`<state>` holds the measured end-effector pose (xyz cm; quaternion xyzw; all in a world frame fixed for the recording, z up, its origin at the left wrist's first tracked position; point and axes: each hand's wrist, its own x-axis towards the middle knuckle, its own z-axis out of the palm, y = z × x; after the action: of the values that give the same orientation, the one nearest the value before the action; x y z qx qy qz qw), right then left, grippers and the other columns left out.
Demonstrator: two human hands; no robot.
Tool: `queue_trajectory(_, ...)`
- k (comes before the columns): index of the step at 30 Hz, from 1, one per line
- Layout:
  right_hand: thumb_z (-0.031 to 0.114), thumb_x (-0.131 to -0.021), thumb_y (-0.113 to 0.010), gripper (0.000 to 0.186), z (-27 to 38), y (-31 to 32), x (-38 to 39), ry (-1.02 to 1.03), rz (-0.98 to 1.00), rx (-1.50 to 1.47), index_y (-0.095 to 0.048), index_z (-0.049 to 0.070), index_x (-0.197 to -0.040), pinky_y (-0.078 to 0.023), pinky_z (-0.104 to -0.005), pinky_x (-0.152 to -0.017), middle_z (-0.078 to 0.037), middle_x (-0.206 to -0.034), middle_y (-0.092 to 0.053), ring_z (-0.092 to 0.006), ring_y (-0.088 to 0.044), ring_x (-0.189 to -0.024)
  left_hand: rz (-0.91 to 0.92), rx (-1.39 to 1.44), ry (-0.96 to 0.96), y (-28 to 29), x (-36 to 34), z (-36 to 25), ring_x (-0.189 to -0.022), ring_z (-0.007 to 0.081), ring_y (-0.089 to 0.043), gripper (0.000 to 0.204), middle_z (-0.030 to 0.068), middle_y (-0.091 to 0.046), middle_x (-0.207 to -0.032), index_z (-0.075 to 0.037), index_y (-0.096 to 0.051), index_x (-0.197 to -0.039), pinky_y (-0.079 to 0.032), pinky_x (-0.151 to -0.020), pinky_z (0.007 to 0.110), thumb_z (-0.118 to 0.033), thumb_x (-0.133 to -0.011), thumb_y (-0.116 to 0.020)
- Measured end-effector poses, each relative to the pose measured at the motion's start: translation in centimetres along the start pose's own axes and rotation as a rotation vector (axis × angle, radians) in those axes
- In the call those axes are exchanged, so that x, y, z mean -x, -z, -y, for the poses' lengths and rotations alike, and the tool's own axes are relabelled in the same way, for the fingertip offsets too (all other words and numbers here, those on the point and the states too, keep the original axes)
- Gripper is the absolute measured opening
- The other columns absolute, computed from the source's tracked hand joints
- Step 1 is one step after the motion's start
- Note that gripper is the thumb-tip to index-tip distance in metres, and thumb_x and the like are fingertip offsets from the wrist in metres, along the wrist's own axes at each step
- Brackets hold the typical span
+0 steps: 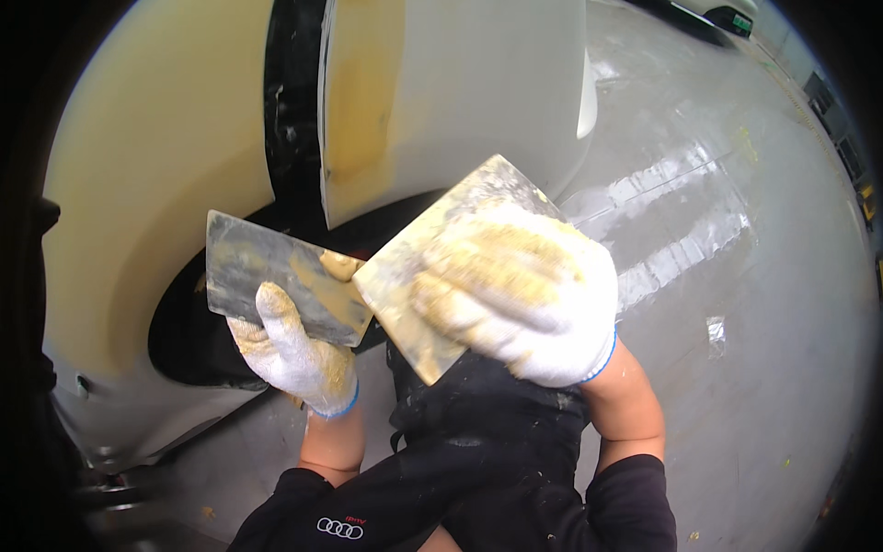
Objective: The person uses two putty knives to spread a yellowish body filler onto the front bumper and fender of a white car. They repeatedly apply and smooth the material across the bumper and wheel arch, then scrape excess filler from the tools before walking away.
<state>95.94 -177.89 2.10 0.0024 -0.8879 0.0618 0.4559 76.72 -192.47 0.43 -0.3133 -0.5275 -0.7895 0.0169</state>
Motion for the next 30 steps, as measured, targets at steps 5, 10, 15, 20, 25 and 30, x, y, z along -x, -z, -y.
queue_trajectory(5, 0.026, -0.080, -0.073, 0.043, 1.3, -1.3, -0.3, -0.100, 0.143, -0.134, -0.080, 0.024, -0.123, -0.063, -0.0425, -0.090, -0.002, -0.129, -0.076, -0.0288, -0.076, -0.110, -0.007, -0.017, -0.013, 0.2, -0.1, -0.6, -0.104, 0.0198, -0.069, 0.041, 0.0138, -0.068, -0.123, 0.001, -0.053, -0.139, -0.060, -0.092, 0.038, -0.025, -0.109, -0.063)
queue_trajectory(10, 0.025, -0.079, -0.076, 0.043, 0.9, -2.4, 0.4, 0.044, 0.137, -0.150, -0.078, 0.021, -0.122, -0.063, -0.0419, -0.088, -0.005, -0.125, -0.076, -0.0283, -0.075, -0.113, -0.034, -0.033, -0.056, -0.3, -1.2, -1.4, -0.099, 0.0230, -0.070, 0.040, 0.0153, -0.069, -0.116, 0.000, -0.054, -0.135, -0.061, -0.089, 0.037, -0.030, -0.110, -0.061)
queue_trajectory(15, 0.000, -0.079, -0.079, 0.044, -2.0, -6.3, 1.5, -0.237, -0.310, -0.020, -0.077, 0.009, -0.122, -0.060, -0.0448, -0.096, -0.012, -0.120, -0.077, -0.0320, -0.075, -0.110, -0.252, 0.075, -0.046, 1.2, -0.6, -0.1, -0.079, 0.0162, -0.061, 0.050, 0.0107, -0.062, -0.096, 0.000, -0.059, -0.116, -0.053, -0.071, 0.027, -0.049, -0.112, -0.052)
queue_trajectory(20, -0.011, -0.065, -0.072, 0.055, -3.7, -9.9, 2.1, -0.189, -0.477, 0.182, -0.082, 0.009, -0.116, -0.058, -0.0436, -0.099, -0.010, -0.116, -0.079, -0.0329, -0.075, -0.110, 0.239, 0.038, 0.183, 3.1, 0.6, 2.8, -0.092, 0.0284, -0.065, 0.059, 0.0214, -0.064, -0.114, 0.005, -0.058, -0.120, -0.056, -0.081, 0.036, -0.053, -0.108, -0.057)
queue_trajectory(25, -0.008, -0.065, -0.074, 0.055, -3.8, -12.4, 1.2, -0.195, -0.498, 0.245, -0.083, 0.013, -0.115, -0.059, -0.0427, -0.098, -0.007, -0.113, -0.080, -0.0307, -0.076, -0.107, 0.584, 0.478, 0.373, 2.7, -1.3, 5.4, -0.157, 0.0550, -0.023, 0.033, 0.0366, -0.027, -0.168, -0.003, -0.068, -0.110, -0.023, -0.126, 0.071, -0.036, -0.107, -0.065)
queue_trajectory(30, -0.008, -0.069, -0.076, 0.049, -4.5, -13.0, 1.4, -0.131, -0.550, 0.199, -0.082, 0.010, -0.114, -0.059, -0.0430, -0.097, -0.010, -0.112, -0.080, -0.0310, -0.076, -0.107, 0.710, 0.571, 0.298, 1.4, -2.6, 7.0, -0.162, 0.0507, -0.011, 0.034, 0.0328, -0.015, -0.174, -0.007, -0.068, -0.097, -0.011, -0.130, 0.067, -0.039, -0.108, -0.063)
